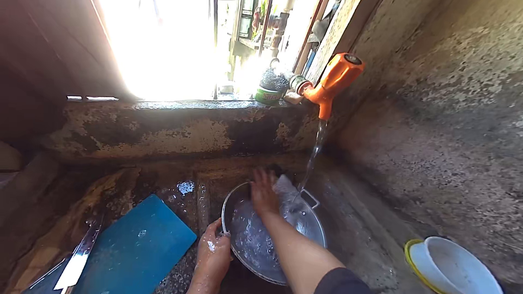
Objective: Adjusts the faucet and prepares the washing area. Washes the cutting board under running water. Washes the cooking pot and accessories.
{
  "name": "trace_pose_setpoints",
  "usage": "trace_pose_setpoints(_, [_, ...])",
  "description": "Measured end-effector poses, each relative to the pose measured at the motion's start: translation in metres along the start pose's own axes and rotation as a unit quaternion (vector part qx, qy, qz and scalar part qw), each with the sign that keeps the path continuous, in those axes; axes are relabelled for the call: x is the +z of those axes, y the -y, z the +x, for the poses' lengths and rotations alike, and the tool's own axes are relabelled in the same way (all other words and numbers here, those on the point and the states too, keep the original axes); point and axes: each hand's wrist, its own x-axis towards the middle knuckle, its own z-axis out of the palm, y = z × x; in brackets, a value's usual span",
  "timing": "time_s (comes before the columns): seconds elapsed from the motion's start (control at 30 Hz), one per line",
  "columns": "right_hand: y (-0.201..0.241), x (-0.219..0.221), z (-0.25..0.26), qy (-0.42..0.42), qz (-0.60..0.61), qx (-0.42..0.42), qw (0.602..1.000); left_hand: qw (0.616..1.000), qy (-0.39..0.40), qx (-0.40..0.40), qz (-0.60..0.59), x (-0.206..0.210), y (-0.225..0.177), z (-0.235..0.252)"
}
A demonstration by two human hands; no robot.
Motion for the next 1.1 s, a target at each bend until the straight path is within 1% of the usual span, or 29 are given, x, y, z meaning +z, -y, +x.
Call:
trace_pose_setpoints(0.07, [-0.002, 0.001, -0.004, -0.011, -0.043, 0.109, 0.993, 1.0, 0.007, 0.004, 0.008, 0.003, 0.0, 0.002])
trace_pose_setpoints(0.13, [0.019, 0.001, -0.015, 0.018, -0.026, 0.151, 0.988, 1.0, 0.012, -0.002, 0.018, 0.006, 0.0, 0.001])
trace_pose_setpoints(0.17, [0.033, -0.002, -0.023, 0.065, 0.002, 0.147, 0.987, 1.0, 0.014, -0.005, 0.019, 0.006, 0.0, 0.001])
trace_pose_setpoints(0.2, [0.046, -0.009, -0.03, 0.125, 0.048, 0.129, 0.983, 1.0, 0.014, -0.007, 0.019, 0.005, -0.001, 0.001])
trace_pose_setpoints(0.27, [0.056, -0.024, -0.045, 0.244, 0.128, 0.074, 0.958, 1.0, 0.013, -0.009, 0.012, 0.007, 0.0, 0.001])
trace_pose_setpoints(0.33, [0.048, -0.036, -0.066, 0.336, 0.158, -0.014, 0.928, 1.0, 0.014, -0.007, -0.004, 0.007, 0.001, 0.002])
trace_pose_setpoints(0.4, [0.023, -0.059, -0.087, 0.434, 0.147, -0.114, 0.881, 1.0, 0.013, -0.017, -0.022, 0.007, 0.002, 0.003])
trace_pose_setpoints(0.43, [0.007, -0.073, -0.093, 0.469, 0.12, -0.148, 0.862, 0.999, 0.011, -0.019, -0.025, 0.007, 0.002, 0.004])
trace_pose_setpoints(0.47, [-0.012, -0.086, -0.097, 0.489, 0.078, -0.149, 0.856, 0.999, 0.01, -0.02, -0.023, 0.006, 0.002, 0.004])
trace_pose_setpoints(0.5, [-0.03, -0.096, -0.097, 0.5, 0.028, -0.123, 0.857, 1.0, 0.011, -0.018, -0.018, 0.006, 0.0, 0.005])
trace_pose_setpoints(0.57, [-0.056, -0.103, -0.086, 0.474, -0.089, -0.044, 0.875, 1.0, 0.019, -0.016, -0.01, 0.009, -0.002, 0.003])
trace_pose_setpoints(0.6, [-0.06, -0.098, -0.077, 0.447, -0.113, -0.008, 0.887, 0.999, 0.027, -0.015, -0.007, 0.013, -0.003, 0.002])
trace_pose_setpoints(0.63, [-0.057, -0.086, -0.068, 0.402, -0.108, 0.021, 0.909, 0.999, 0.03, -0.016, -0.001, 0.017, -0.004, 0.001])
trace_pose_setpoints(0.67, [-0.044, -0.071, -0.058, 0.354, -0.092, 0.04, 0.93, 0.999, 0.03, -0.015, 0.005, 0.019, -0.004, 0.002])
trace_pose_setpoints(0.7, [-0.026, -0.058, -0.047, 0.32, -0.075, 0.046, 0.943, 1.0, 0.024, -0.017, 0.006, 0.02, -0.005, 0.004])
trace_pose_setpoints(0.73, [-0.007, -0.043, -0.038, 0.286, -0.061, 0.036, 0.956, 1.0, 0.017, -0.023, 0.003, 0.02, -0.004, 0.004])
trace_pose_setpoints(0.77, [0.011, -0.028, -0.032, 0.25, -0.049, 0.015, 0.967, 0.999, 0.014, -0.029, 0.0, 0.02, -0.003, 0.006])
trace_pose_setpoints(0.8, [0.027, -0.017, -0.032, 0.232, -0.027, -0.011, 0.972, 0.999, 0.012, -0.032, -0.003, 0.018, 0.0, 0.007])
trace_pose_setpoints(0.87, [0.039, -0.009, -0.04, 0.261, 0.048, -0.074, 0.961, 0.999, 0.012, -0.029, 0.005, 0.014, 0.005, 0.009])
trace_pose_setpoints(0.93, [0.023, -0.02, -0.05, 0.277, 0.163, -0.145, 0.936, 1.0, 0.007, -0.023, 0.008, 0.014, 0.006, 0.01])
trace_pose_setpoints(0.97, [0.012, -0.029, -0.057, 0.279, 0.216, -0.161, 0.922, 1.0, 0.005, -0.022, 0.001, 0.015, 0.006, 0.011])
trace_pose_setpoints(1.03, [-0.007, -0.045, -0.071, 0.286, 0.249, -0.157, 0.912, 1.0, -0.006, -0.013, -0.009, 0.017, 0.008, 0.012])
trace_pose_setpoints(1.1, [-0.015, -0.052, -0.078, 0.293, 0.231, -0.144, 0.916, 1.0, -0.007, 0.002, 0.004, 0.019, 0.011, 0.01])
